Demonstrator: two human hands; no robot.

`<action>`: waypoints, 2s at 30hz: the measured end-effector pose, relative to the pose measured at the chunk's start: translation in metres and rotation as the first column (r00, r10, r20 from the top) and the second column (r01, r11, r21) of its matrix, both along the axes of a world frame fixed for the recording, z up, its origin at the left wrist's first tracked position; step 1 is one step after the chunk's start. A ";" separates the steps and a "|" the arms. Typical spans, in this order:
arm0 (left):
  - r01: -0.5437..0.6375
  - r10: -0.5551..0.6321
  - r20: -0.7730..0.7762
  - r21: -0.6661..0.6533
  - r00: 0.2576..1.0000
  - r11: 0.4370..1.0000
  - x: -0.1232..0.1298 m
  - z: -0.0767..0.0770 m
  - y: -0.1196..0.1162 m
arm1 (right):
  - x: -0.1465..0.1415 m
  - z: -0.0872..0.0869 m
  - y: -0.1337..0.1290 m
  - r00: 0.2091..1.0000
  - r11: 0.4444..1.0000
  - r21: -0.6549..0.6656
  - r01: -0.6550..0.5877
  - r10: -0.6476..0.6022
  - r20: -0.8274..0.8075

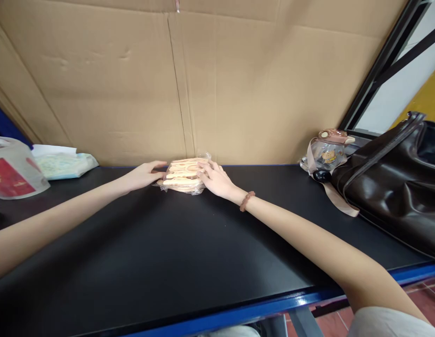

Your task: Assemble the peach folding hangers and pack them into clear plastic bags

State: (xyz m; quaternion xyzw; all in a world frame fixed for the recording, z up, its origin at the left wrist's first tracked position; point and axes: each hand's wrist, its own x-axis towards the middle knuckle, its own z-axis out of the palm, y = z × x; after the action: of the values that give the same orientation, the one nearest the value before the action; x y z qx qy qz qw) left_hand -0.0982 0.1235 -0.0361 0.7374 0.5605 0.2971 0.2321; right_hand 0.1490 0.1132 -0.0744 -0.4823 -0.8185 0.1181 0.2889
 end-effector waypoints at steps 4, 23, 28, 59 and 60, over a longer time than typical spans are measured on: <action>0.041 -0.002 0.206 -0.184 0.978 0.982 0.014 0.000 -0.023 | -0.001 0.001 0.006 0.998 1.000 0.019 0.024 -0.026 0.062; 0.158 -0.134 -0.202 0.110 0.970 0.981 0.054 -0.027 -0.100 | 0.020 0.017 -0.044 0.948 0.912 0.408 -0.040 -0.094 0.304; 0.439 -0.378 -0.533 -0.015 0.757 0.899 0.058 -0.037 -0.138 | 0.020 0.005 -0.095 0.905 0.873 0.394 -0.287 0.112 0.411; 0.384 -0.310 -0.592 -0.002 0.744 0.923 0.065 -0.036 -0.124 | 0.050 0.052 -0.091 0.942 0.964 0.222 -0.147 0.068 0.329; 0.385 -0.317 -0.574 -0.005 0.755 0.923 0.076 -0.038 -0.125 | 0.055 0.058 -0.087 0.962 0.962 0.264 -0.065 -0.010 0.273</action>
State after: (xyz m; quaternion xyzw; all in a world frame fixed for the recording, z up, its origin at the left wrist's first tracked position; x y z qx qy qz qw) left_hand -0.0218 -0.0017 -0.0738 0.8957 0.4372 0.0481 0.0651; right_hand 0.2038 0.0264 -0.0166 -0.4385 -0.8655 -0.0581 0.2352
